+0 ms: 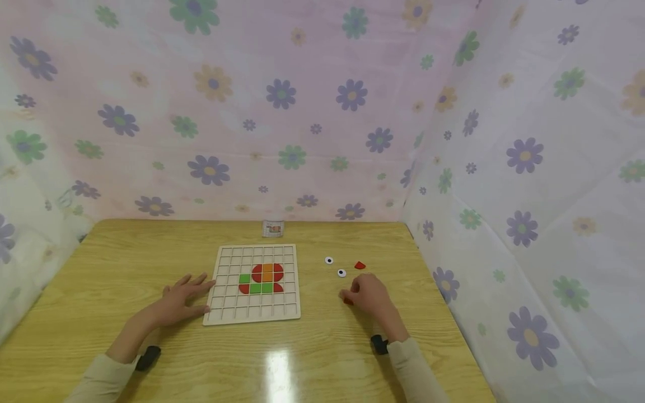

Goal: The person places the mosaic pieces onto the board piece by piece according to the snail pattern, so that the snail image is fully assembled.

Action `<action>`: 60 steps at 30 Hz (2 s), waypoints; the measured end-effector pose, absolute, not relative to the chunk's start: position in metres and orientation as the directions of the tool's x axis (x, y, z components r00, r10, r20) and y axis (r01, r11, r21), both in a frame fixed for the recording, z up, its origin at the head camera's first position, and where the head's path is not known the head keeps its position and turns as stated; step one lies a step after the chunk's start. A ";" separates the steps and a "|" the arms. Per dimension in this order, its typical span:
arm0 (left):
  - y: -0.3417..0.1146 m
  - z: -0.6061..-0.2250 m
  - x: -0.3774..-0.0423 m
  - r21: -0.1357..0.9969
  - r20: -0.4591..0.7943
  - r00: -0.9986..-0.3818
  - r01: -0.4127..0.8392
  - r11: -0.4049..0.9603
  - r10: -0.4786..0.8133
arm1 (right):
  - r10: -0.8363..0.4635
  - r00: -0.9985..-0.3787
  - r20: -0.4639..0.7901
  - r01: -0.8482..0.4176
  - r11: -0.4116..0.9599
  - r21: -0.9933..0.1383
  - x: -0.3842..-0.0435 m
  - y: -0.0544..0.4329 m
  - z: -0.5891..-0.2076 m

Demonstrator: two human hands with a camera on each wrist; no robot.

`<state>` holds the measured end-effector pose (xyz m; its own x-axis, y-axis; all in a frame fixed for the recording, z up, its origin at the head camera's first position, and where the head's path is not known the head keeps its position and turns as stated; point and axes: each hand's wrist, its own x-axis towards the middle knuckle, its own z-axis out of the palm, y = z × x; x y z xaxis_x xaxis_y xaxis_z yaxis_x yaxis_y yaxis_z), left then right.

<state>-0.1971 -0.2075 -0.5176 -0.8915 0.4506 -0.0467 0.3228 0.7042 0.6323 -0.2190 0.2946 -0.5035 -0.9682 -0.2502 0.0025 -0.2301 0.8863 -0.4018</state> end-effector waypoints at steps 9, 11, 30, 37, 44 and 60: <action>-0.207 -0.518 -0.197 0.631 -0.043 -0.893 0.322 0.705 0.447 | -0.408 -0.912 -0.035 -0.316 0.757 -0.572 -0.216 0.307 -0.506; -0.207 -0.518 -0.197 0.634 -0.042 -0.893 0.323 0.703 0.448 | -0.418 -0.908 -0.018 -0.331 0.745 -0.579 -0.215 0.305 -0.507; -0.206 -0.516 -0.197 0.623 -0.029 -0.895 0.331 0.709 0.444 | -0.398 -0.916 0.050 -0.360 0.760 -0.541 -0.226 0.255 -0.500; -0.205 -0.514 -0.196 0.614 -0.018 -0.894 0.344 0.710 0.449 | -0.422 -0.894 0.149 -0.427 0.705 -0.567 -0.247 0.205 -0.499; -0.205 -0.515 -0.196 0.613 -0.030 -0.893 0.339 0.714 0.450 | -0.492 -0.862 0.121 -0.471 0.690 -0.550 -0.266 0.162 -0.499; -0.204 -0.518 -0.197 0.628 -0.054 -0.894 0.316 0.711 0.445 | -0.555 -0.830 0.057 -0.489 0.674 -0.553 -0.291 0.095 -0.495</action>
<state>-0.1972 -0.2038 -0.5180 -0.8940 0.4448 -0.0537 0.3159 0.7108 0.6285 -0.2913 0.0949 -0.4952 -0.8297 -0.5553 0.0567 -0.4892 0.6745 -0.5530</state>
